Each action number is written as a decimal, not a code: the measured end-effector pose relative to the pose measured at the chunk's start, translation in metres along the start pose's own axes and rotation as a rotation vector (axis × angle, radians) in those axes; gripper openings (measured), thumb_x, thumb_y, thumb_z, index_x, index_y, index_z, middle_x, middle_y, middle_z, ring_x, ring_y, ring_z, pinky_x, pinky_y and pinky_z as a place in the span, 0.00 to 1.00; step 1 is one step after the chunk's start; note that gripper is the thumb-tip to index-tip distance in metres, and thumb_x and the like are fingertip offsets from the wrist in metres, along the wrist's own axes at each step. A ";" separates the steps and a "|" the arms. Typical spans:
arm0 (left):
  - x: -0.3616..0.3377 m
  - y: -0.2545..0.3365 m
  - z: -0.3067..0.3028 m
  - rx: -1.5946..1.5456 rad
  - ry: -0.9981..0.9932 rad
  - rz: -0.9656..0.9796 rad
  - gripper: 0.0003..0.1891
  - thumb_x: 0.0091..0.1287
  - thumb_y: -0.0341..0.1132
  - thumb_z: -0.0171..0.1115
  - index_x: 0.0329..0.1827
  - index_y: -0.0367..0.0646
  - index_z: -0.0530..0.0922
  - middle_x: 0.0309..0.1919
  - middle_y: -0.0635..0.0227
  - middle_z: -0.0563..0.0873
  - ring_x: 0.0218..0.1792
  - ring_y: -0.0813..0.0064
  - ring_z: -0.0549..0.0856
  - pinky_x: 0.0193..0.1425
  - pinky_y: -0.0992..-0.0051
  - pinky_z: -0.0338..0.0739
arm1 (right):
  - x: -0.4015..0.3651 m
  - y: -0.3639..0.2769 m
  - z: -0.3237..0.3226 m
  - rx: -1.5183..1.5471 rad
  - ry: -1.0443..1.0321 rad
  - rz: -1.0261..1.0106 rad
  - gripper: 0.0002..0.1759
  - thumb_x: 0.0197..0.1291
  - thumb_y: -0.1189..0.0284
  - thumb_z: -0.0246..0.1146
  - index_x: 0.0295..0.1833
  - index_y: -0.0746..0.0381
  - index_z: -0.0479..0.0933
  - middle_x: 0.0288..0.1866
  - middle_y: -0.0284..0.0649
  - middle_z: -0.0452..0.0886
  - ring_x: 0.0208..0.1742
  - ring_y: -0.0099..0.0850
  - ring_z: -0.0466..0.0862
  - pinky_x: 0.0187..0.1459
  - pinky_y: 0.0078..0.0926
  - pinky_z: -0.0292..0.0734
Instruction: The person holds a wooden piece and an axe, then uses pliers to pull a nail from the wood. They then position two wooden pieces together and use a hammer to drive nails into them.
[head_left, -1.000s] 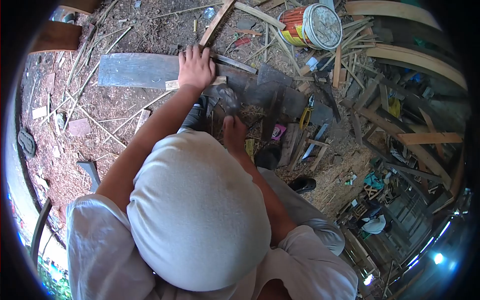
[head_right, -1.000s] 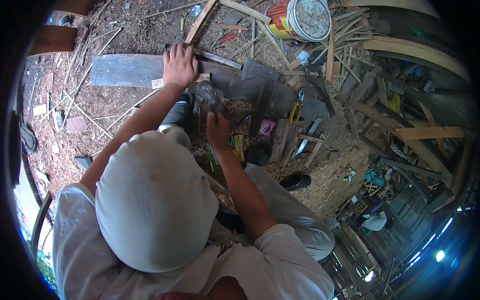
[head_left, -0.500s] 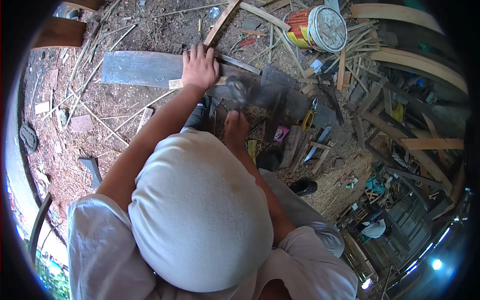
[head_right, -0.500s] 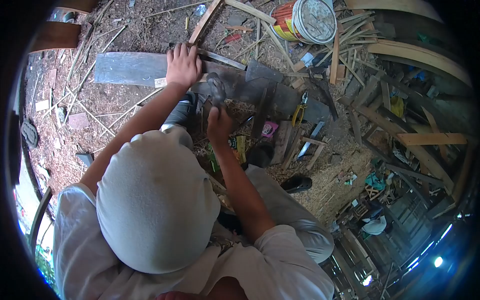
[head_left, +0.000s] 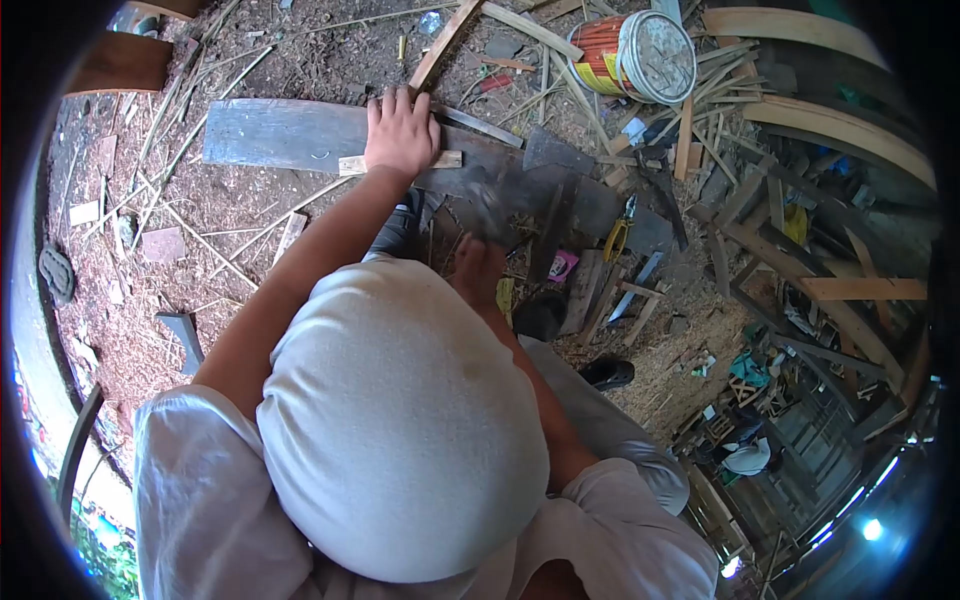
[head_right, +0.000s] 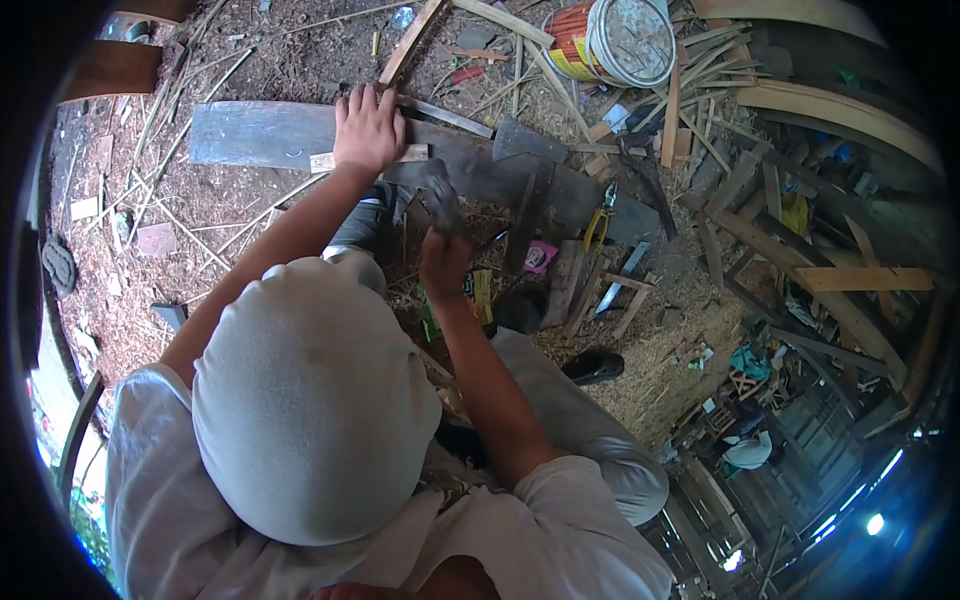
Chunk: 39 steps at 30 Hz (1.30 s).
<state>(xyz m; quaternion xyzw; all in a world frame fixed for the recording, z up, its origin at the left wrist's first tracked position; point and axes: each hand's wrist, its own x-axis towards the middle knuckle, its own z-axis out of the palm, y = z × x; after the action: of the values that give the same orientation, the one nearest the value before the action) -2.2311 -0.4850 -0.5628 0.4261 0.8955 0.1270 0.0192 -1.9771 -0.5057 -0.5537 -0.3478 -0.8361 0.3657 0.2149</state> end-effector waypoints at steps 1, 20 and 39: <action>0.000 0.000 0.000 -0.032 0.010 0.008 0.23 0.73 0.45 0.52 0.66 0.42 0.76 0.64 0.52 0.78 0.71 0.51 0.72 0.76 0.48 0.61 | 0.009 -0.009 -0.003 -0.007 0.004 0.001 0.10 0.69 0.77 0.63 0.37 0.62 0.67 0.23 0.44 0.72 0.22 0.45 0.72 0.29 0.45 0.66; 0.001 -0.001 0.000 0.000 -0.004 0.010 0.22 0.73 0.46 0.52 0.64 0.42 0.76 0.64 0.53 0.78 0.71 0.53 0.72 0.78 0.49 0.61 | 0.015 -0.026 0.000 0.184 -0.015 0.335 0.23 0.76 0.56 0.57 0.41 0.68 0.78 0.25 0.47 0.78 0.27 0.37 0.80 0.34 0.40 0.75; -0.001 -0.004 0.001 -0.042 0.015 0.012 0.23 0.72 0.45 0.53 0.65 0.43 0.75 0.64 0.53 0.77 0.72 0.52 0.71 0.79 0.49 0.60 | 0.017 -0.025 0.000 0.392 0.065 0.309 0.24 0.77 0.55 0.55 0.34 0.64 0.75 0.22 0.34 0.72 0.25 0.27 0.75 0.30 0.33 0.69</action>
<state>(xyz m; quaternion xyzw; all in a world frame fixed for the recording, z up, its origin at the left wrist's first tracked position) -2.2333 -0.4879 -0.5653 0.4301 0.8901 0.1492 0.0208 -1.9989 -0.5052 -0.5328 -0.4347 -0.6787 0.5381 0.2467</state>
